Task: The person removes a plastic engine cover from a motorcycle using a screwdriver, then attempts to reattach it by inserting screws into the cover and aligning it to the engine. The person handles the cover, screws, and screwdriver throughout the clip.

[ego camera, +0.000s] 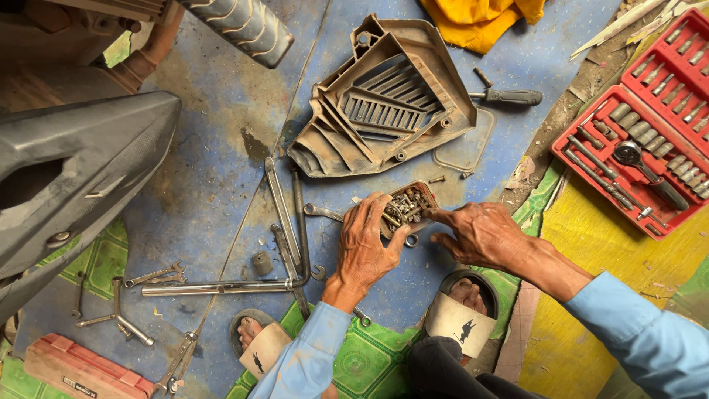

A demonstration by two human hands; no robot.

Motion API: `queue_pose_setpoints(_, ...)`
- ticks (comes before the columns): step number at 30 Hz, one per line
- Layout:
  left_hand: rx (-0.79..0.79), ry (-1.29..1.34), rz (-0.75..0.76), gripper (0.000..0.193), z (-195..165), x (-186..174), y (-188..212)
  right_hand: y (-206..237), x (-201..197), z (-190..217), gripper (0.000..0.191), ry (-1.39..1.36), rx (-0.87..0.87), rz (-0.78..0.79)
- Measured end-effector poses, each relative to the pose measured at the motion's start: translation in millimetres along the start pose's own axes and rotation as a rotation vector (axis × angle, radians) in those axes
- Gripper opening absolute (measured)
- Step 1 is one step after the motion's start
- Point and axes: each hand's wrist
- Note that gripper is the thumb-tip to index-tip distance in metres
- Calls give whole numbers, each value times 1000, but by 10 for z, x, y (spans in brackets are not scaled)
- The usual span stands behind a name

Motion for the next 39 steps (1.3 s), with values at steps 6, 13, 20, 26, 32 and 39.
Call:
queue_pose_setpoints(6, -7, -43, 13, 59, 17, -18, -52, -8, -133, 43, 78, -138, 78, 82)
queue_pose_setpoints(13, -9, -107, 52, 56, -16, -46, -188, -66, -222, 16, 51, -9, 73, 167)
queue_pose_setpoints(20, 5, -97, 60, 50, 40, 19, -252, -68, -94, 66, 57, 61, 79, 123)
queue_pose_setpoints(26, -29, -55, 31, 34, 76, 45, -232, 7, -151, 73, 85, -162, 48, 50)
queue_pose_setpoints(32, -35, -39, 63, 36, 50, 5, -216, -23, -149, 13, 69, -256, -21, -114)
queue_pose_setpoints(39, -36, -51, 40, 49, 27, 14, -282, -52, -42, -3, 49, 44, -79, -68)
Point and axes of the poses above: each hand's wrist, its own y-axis away from the middle knuckle, its own x-axis out of the palm, z = x × y, and after that the axes turned 8 degrees about z, right-handed
